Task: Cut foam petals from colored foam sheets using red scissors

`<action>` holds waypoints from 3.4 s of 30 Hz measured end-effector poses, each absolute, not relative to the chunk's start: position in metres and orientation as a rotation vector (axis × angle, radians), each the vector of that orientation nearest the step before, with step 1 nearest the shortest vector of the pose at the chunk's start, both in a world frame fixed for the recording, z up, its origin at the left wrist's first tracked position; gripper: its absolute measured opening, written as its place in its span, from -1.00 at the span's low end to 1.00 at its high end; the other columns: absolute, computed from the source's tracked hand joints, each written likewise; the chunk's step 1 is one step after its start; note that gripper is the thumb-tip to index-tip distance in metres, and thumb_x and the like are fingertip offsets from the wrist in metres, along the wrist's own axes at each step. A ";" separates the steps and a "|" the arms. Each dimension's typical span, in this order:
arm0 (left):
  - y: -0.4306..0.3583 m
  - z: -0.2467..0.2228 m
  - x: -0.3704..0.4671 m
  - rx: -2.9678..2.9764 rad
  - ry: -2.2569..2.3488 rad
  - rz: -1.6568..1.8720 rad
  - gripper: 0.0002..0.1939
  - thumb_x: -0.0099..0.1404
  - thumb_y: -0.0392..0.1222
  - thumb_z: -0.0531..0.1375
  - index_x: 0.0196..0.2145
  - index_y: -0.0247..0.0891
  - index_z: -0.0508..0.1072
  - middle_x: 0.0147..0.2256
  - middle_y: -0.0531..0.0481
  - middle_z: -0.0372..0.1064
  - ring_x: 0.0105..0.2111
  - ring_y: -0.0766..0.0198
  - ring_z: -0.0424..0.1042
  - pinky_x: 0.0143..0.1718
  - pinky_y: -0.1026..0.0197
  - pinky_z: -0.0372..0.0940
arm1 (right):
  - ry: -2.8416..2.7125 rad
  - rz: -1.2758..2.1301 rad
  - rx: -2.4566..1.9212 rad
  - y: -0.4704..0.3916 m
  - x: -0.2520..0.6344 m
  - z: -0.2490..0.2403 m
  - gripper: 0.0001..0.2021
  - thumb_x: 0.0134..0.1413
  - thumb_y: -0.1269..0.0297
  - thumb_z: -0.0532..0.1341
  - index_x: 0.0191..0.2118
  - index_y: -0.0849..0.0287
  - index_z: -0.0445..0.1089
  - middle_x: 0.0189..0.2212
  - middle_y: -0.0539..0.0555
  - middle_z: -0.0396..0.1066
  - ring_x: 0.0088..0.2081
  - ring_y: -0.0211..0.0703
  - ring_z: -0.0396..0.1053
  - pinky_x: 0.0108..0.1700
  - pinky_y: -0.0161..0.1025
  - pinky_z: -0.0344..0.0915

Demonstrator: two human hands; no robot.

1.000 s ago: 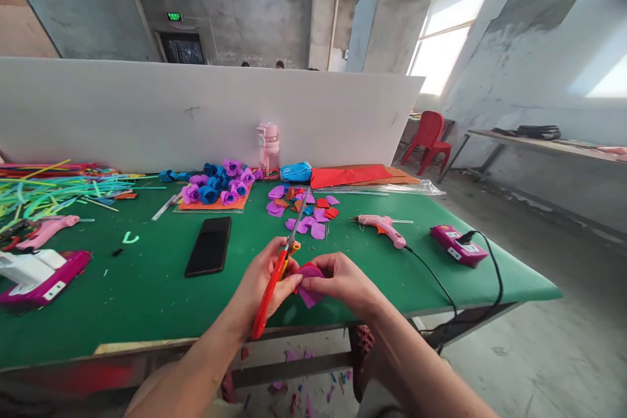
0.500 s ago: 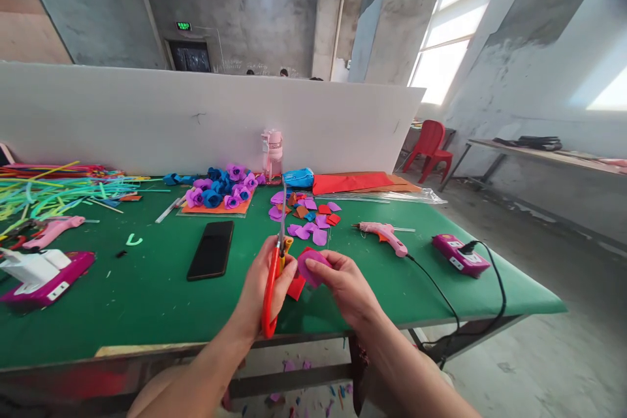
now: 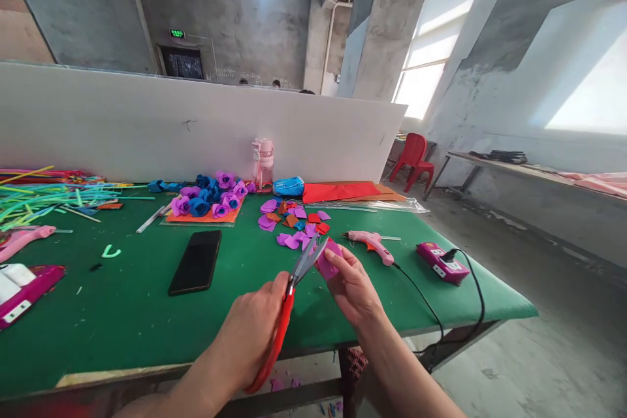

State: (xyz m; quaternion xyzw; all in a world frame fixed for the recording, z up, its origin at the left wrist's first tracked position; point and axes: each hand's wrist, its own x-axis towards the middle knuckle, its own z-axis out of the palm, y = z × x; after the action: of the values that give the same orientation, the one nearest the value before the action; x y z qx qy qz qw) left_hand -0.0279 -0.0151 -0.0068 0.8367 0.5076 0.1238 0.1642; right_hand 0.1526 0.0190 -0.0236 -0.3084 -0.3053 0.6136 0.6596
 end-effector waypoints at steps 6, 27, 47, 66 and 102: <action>-0.016 -0.007 -0.026 2.472 1.453 0.333 -0.78 0.29 -0.34 -0.05 -0.10 -0.19 0.15 -0.42 0.02 0.40 -0.59 0.29 0.33 -0.60 0.28 -0.12 | -0.746 1.399 -0.696 0.016 0.154 -0.022 -0.84 -0.23 0.28 0.43 -0.48 0.17 0.47 -0.55 -0.08 0.40 -0.52 -0.40 0.23 -0.45 -0.43 0.12; -0.014 -0.007 -0.027 2.526 1.413 0.250 -0.72 0.21 -0.45 -0.05 -0.14 -0.20 0.11 -0.47 0.05 0.37 -0.59 0.30 0.35 -0.61 0.29 -0.12 | -0.780 1.388 -0.731 0.016 0.155 -0.020 -0.82 -0.25 0.25 0.43 -0.48 0.18 0.47 -0.56 -0.07 0.37 -0.52 -0.39 0.20 -0.47 -0.42 0.12; -0.013 -0.005 -0.040 2.202 1.383 0.443 -0.88 0.31 -0.22 -0.06 -0.18 -0.14 0.13 -0.59 0.19 0.20 -0.65 0.38 0.14 -0.62 0.34 -0.06 | -0.922 1.417 -0.879 0.013 0.161 -0.017 -0.76 -0.33 0.18 0.44 -0.56 0.19 0.43 -0.57 -0.02 0.39 -0.53 -0.32 0.21 -0.49 -0.35 0.09; -0.022 0.008 -0.049 2.468 1.296 0.151 -0.72 0.26 -0.37 -0.06 -0.09 -0.13 0.13 -0.38 0.08 0.34 -0.52 0.31 0.32 -0.56 0.33 0.03 | -1.080 1.484 -0.889 0.007 0.166 -0.018 -0.81 -0.29 0.30 0.42 -0.57 0.23 0.41 -0.60 -0.01 0.40 -0.57 -0.33 0.28 -0.49 -0.38 0.16; -0.024 0.021 -0.044 2.474 1.294 0.058 -0.60 0.08 -0.52 -0.07 -0.16 -0.16 0.16 -0.49 0.11 0.28 -0.56 0.28 0.25 -0.61 0.31 -0.08 | -1.149 1.502 -0.876 0.007 0.168 -0.024 -0.84 -0.25 0.27 0.40 -0.52 0.23 0.46 -0.59 -0.01 0.41 -0.56 -0.32 0.26 -0.49 -0.36 0.10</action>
State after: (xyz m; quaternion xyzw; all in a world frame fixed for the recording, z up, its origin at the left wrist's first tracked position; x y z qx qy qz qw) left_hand -0.0437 -0.0241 0.0208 0.8724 0.4565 0.0203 0.1738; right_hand 0.1681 0.0067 -0.0237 -0.3630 -0.4760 0.6222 0.5045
